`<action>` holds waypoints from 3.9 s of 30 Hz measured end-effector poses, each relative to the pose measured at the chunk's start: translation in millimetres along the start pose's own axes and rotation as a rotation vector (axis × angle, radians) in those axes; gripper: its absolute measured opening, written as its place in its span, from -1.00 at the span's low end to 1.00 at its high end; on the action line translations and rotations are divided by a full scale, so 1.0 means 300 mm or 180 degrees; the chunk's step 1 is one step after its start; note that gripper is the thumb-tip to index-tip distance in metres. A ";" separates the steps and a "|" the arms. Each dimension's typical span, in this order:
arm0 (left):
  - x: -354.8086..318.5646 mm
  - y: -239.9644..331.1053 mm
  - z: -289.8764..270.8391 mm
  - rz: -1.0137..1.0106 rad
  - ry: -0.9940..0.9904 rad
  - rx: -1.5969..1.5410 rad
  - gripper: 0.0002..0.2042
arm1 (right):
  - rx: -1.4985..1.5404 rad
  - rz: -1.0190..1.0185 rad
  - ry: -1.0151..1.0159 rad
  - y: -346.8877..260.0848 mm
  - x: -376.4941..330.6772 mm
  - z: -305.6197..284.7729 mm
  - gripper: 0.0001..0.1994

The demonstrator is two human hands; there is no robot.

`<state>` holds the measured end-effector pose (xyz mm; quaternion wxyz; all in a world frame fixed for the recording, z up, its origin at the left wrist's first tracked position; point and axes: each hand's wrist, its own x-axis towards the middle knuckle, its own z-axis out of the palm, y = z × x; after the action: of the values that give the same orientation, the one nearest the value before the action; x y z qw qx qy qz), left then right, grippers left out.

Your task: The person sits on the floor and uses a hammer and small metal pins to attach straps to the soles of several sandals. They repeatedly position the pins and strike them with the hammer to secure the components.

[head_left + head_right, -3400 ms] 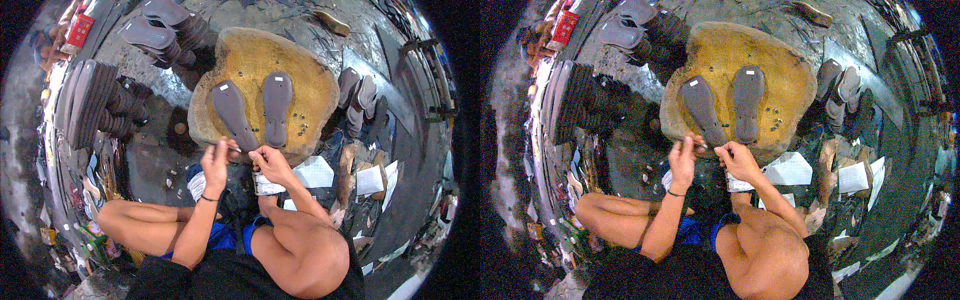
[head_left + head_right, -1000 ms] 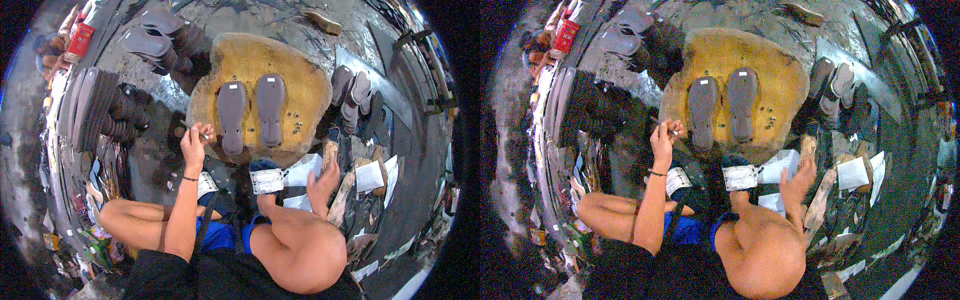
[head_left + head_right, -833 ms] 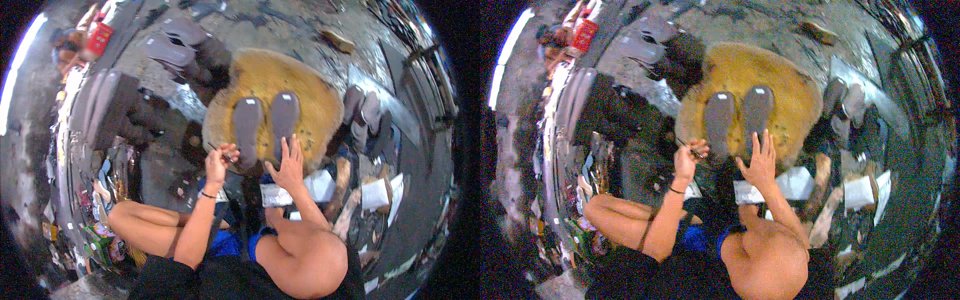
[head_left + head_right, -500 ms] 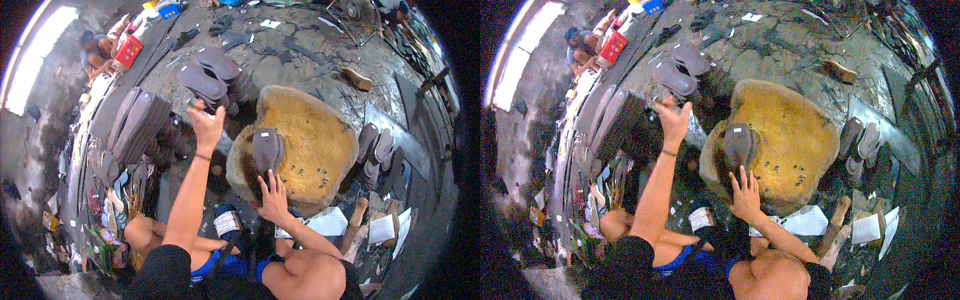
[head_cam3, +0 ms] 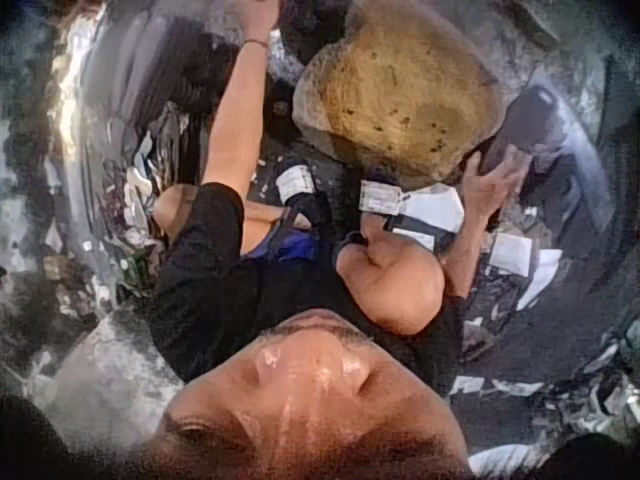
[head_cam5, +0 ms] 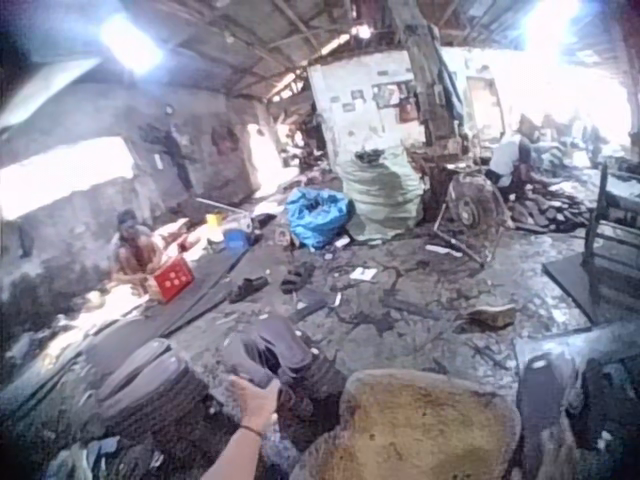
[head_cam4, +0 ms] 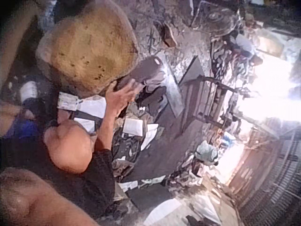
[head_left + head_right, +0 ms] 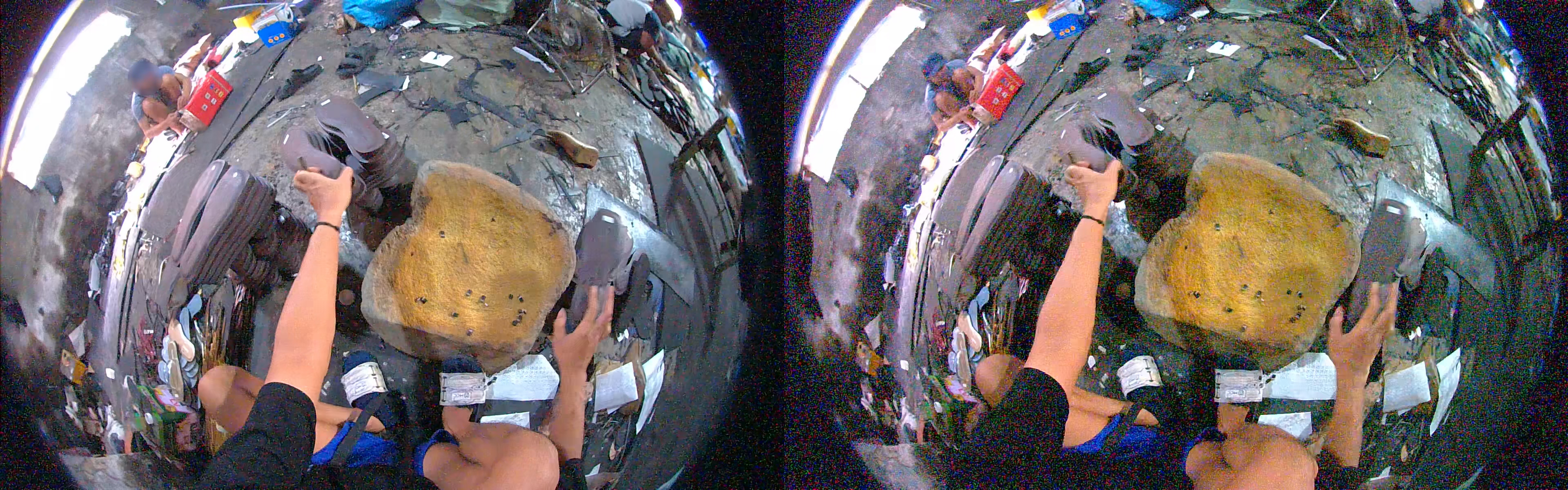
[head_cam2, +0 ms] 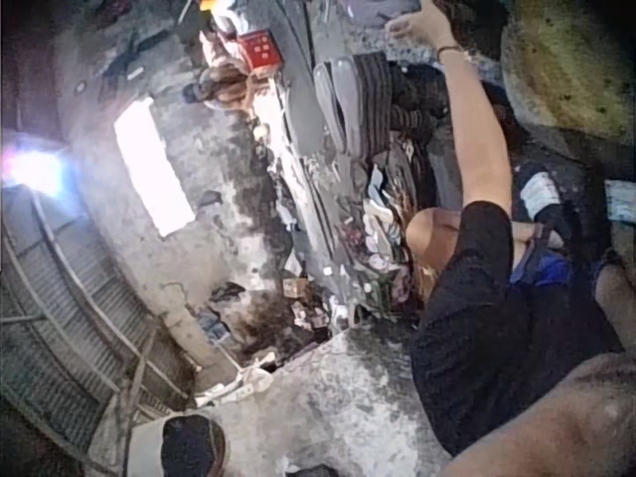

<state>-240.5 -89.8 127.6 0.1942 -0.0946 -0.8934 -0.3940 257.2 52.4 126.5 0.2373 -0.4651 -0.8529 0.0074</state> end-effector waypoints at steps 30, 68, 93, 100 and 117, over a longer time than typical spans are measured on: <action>-1.117 0.102 -0.154 0.0010 -0.2271 -0.1258 -0.30 | 0.3055 0.1554 -0.0770 -0.084 -0.257 0.342 -0.54; -1.043 0.065 -0.437 -0.1997 -0.3205 -0.3150 -0.74 | 0.4859 0.2255 -0.3275 -0.315 -0.321 0.146 -0.80; -0.585 -0.280 -0.282 -0.1407 -0.1209 -0.2393 -0.71 | 0.1963 0.3721 -0.1631 0.543 -0.769 -0.010 -0.48; -0.650 -0.081 -0.055 -0.1594 -0.2154 -0.2989 -0.68 | 0.2836 0.3065 -0.0241 0.028 -0.439 -0.146 -0.66; -0.727 -0.039 0.061 0.0230 -0.1956 -0.1015 -0.74 | 0.4656 0.1426 -0.1183 -0.386 -0.007 -0.159 -0.61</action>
<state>-51.6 -87.6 16.7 -0.0873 -0.2695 -0.8334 -0.4746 186.3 -25.0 195.0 0.3295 -0.3428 -0.5430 0.6922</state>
